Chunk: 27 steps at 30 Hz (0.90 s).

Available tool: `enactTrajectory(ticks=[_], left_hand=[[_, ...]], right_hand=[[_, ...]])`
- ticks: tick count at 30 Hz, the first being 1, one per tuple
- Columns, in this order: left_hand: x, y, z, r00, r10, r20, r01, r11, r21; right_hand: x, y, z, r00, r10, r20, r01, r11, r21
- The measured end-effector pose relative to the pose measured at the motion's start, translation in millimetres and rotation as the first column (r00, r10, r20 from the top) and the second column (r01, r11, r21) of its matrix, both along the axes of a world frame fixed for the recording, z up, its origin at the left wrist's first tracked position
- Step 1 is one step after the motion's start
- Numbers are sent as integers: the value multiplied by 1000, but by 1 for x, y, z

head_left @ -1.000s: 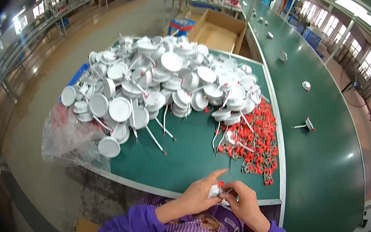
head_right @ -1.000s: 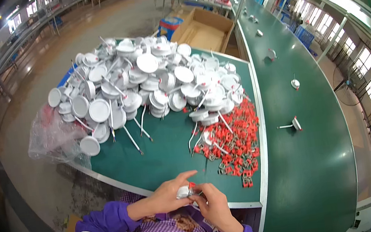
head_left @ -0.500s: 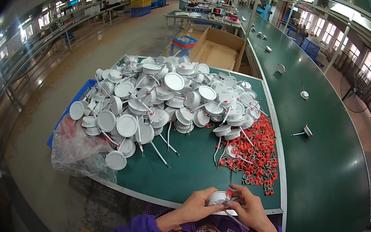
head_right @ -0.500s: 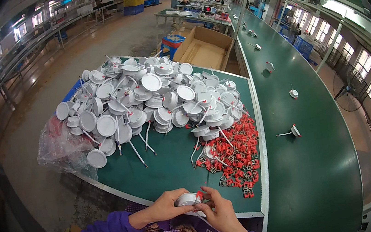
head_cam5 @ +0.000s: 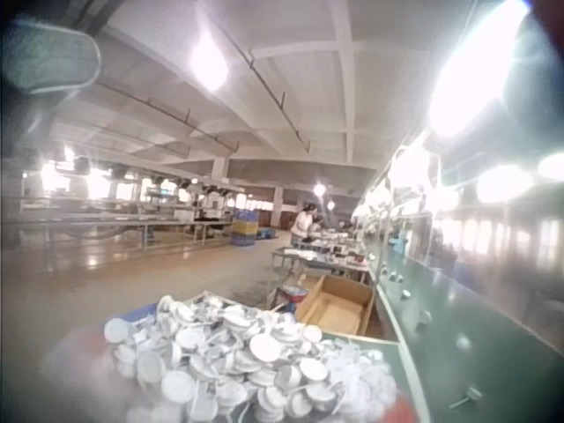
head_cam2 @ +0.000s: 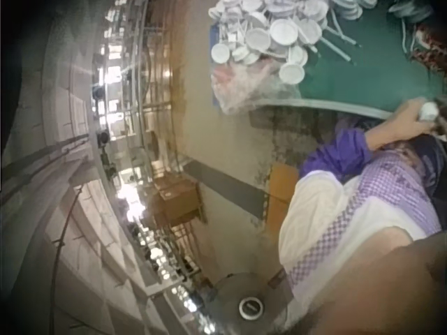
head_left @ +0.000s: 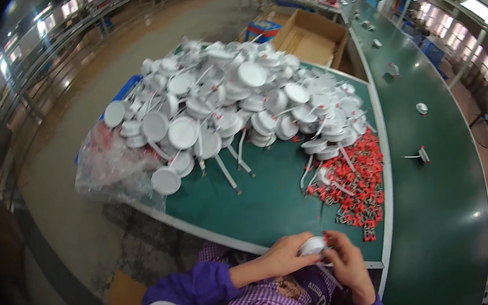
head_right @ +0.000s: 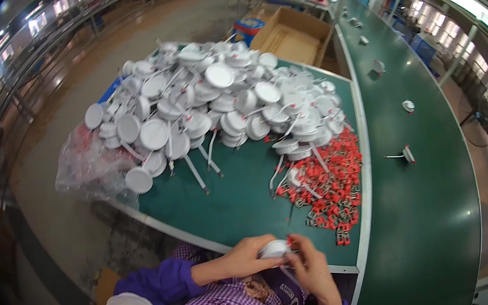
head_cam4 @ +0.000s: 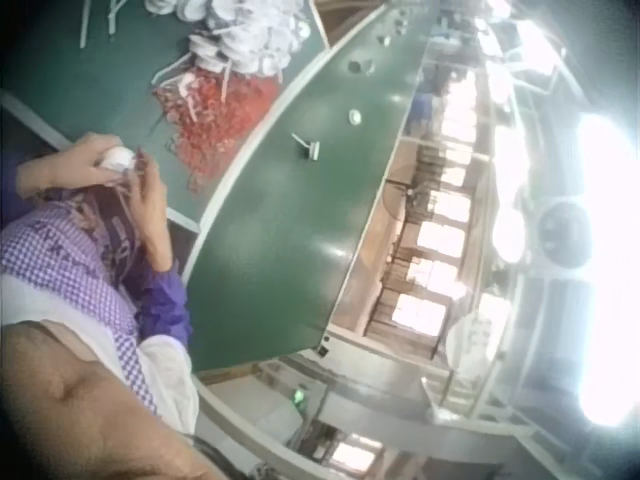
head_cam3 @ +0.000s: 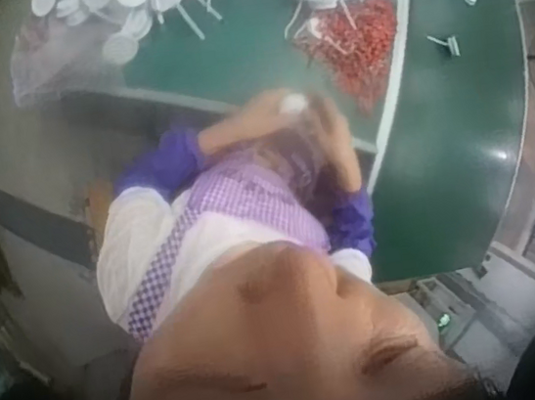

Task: The person assembles light fixtures by attaching clips onto round light housings by hand and placing the completed lights onto the conveyor belt.

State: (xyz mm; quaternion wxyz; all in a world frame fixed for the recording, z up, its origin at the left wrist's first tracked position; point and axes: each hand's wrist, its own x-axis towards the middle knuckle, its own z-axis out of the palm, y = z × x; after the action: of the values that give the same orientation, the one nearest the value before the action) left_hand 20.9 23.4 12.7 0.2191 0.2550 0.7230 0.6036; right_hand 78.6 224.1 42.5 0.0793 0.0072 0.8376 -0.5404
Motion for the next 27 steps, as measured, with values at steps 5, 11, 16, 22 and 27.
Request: enactTrajectory(ticks=[5,11,16,22,27], left_hand=[[-9,-8,6,980,104,-168,-94,993,67],[-51,-87,30,734,450,-509,-486,871,68],[-148,-167,73,294,615,-732,-756,618,215],[-311,-197,122,376,510,-773,-815,579,-14],[-388,-178,123,555,485,-675,-756,632,-168]], right_hand=[[5,73,30,851,-451,-269,482,874,62],[41,271,0,461,-570,-680,851,501,157],[12,170,5,669,-570,-476,699,700,144],[-26,62,-15,830,-432,-353,476,878,45],[-35,16,-41,914,-290,-283,323,943,79]])
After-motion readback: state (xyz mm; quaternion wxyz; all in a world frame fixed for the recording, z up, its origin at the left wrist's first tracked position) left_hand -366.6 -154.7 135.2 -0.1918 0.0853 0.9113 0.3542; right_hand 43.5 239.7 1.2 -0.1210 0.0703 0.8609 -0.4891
